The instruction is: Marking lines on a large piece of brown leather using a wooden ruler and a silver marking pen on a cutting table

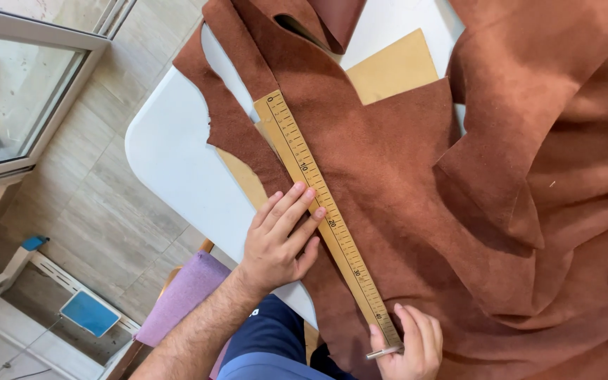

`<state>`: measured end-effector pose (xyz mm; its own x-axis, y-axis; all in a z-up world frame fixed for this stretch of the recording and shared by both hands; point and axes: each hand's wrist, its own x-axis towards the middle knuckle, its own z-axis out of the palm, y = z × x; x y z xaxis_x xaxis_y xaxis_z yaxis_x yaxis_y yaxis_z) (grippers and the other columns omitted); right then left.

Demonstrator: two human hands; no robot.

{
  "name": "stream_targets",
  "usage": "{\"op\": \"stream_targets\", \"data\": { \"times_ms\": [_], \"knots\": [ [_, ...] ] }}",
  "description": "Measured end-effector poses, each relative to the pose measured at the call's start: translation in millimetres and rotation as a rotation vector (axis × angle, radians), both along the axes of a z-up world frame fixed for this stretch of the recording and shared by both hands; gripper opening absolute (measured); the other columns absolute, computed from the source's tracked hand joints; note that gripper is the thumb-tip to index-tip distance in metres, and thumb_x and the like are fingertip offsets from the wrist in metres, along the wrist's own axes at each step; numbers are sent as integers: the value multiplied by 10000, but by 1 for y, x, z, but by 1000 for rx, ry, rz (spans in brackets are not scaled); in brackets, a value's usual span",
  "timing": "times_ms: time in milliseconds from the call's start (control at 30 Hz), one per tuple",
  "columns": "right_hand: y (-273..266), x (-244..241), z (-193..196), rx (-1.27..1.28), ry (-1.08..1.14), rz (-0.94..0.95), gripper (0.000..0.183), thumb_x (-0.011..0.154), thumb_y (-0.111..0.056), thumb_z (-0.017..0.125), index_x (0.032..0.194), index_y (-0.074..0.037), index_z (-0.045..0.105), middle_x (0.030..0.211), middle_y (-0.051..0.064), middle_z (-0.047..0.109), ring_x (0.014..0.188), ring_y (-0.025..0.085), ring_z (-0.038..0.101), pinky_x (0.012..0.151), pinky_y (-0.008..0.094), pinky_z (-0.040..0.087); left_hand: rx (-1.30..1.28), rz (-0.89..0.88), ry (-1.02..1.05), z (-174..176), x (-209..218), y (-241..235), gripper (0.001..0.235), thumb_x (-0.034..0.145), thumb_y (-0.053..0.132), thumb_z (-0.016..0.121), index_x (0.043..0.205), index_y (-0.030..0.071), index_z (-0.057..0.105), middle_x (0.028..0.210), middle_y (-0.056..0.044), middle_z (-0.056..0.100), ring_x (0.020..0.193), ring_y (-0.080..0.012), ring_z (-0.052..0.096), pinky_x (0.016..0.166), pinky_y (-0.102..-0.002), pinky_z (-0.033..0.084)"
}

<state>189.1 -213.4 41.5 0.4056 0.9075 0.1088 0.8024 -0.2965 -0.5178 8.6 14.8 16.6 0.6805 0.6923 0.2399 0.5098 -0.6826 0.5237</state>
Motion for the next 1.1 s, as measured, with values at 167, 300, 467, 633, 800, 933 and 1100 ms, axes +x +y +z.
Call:
{"op": "stream_targets", "data": {
  "times_ms": [167,300,467,633,800,933,1100],
  "knots": [
    [74,17,29,72,75,83,300,928,-224,672,1033,57,701,1009,187,671,863,333,622,792,414,553,76,21,-73,-11,0,9,217,1006,203,676,1178,88,742,1336,-143,671,1283,-346,643,1046,-452,482],
    [181,29,47,255,48,205,168,938,-64,721,1011,86,702,1014,222,688,899,357,653,832,440,550,107,29,-144,-16,0,13,171,980,209,785,1110,107,745,1273,-117,699,1237,-323,662,983,-437,502],
    [312,41,2,391,-100,322,201,1049,-176,708,994,17,726,1012,139,722,849,337,621,788,443,531,162,151,-241,-26,9,11,201,943,315,753,851,136,770,1171,-97,766,1109,-288,715,941,-428,548],
    [359,36,-27,260,63,335,361,838,-41,907,1089,17,653,905,114,679,840,332,600,787,457,531,151,147,-221,-26,9,14,155,944,286,748,965,139,789,1160,-109,763,1101,-286,716,943,-423,547],
    [362,32,-28,157,78,289,288,885,51,851,1050,-10,622,863,73,637,854,271,531,782,399,472,89,31,-106,-20,-2,20,189,996,240,776,1148,131,750,1246,-60,714,1208,-234,669,991,-380,505],
    [362,31,-31,220,26,299,154,970,10,760,992,7,608,913,88,637,844,310,507,786,434,431,80,30,-94,-21,-2,19,196,991,254,792,1147,142,750,1239,-47,717,1199,-224,671,979,-377,509],
    [363,36,-22,169,37,304,269,911,-38,866,1012,-6,620,885,76,619,865,306,512,799,428,432,83,25,-93,-22,-2,19,178,990,249,785,1132,148,751,1236,-53,716,1194,-230,670,966,-384,518]
  ]
}}
